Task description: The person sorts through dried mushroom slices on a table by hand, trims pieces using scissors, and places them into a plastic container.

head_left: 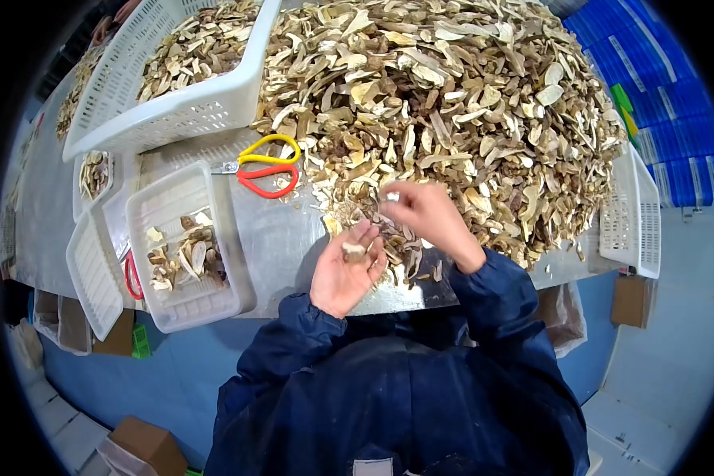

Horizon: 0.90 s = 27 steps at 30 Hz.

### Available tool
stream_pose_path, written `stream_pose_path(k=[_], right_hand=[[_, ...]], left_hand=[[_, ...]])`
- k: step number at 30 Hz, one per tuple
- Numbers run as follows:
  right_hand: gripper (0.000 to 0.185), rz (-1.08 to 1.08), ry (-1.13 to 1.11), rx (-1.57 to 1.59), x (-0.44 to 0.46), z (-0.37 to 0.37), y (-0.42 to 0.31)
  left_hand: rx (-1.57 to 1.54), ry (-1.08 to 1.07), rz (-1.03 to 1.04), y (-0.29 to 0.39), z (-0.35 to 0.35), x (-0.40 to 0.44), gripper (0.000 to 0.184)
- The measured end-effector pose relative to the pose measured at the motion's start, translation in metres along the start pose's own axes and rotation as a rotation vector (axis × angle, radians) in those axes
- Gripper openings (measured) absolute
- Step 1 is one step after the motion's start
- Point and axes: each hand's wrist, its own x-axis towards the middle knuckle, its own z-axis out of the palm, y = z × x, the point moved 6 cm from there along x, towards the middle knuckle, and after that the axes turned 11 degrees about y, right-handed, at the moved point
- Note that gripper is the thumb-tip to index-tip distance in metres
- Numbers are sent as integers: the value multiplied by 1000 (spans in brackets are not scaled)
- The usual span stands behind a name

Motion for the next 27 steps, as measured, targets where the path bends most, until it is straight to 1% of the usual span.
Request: stream_pose_path(k=[2,3,5,7,10,11,14,15,18,19,21,22,24,25,26,27], right_hand=[[23,-192,242,-131,21,4,11],[25,-244,255,-110,29,8,9],[27,-301,243,-228,41,20,11],[31,-337,226,-315,44,27,11],[28,-261,133,-442,34,28,14],[27,-266,130,-450,28,27,19],[24,-202,78,-364,9,16,20],[23,-218,104,-276,6,12,21],[20,-158,186,-297,0,-2,21],[19,-162,232,-251,-3,-6,15],[17,-135,157,-151,-9,-3,4],[17,-121,115,-96,-12,3,0],[16,-188,112,-23,-19,15,-9],[16,-213,102,-1,-21,19,-12],[17,-236,94,19,-23,22,-16],[17,-187,43,68,-25,25,-18]], left_hand=[[-43,-20,-33,2,-14,7,23],[-62,-60,-56,1,-14,7,21],[-97,-131,-105,0,-14,2,16],[-65,-87,-98,0,-17,0,15],[-43,-54,-109,0,-20,-3,13],[-20,-53,-105,-1,-21,-2,13],[22,-58,-121,-4,-23,2,13],[30,-60,-127,-5,-25,4,13],[-6,-249,-173,-8,-23,5,18],[-1,-274,-187,-8,-21,5,18],[5,-314,-180,2,-16,-4,20],[178,-214,36,19,-19,-7,21],[524,-4,456,59,-15,-16,23],[714,18,694,86,-9,-25,22],[1033,122,1056,114,-1,-36,23],[1348,236,1414,134,9,-45,24]])
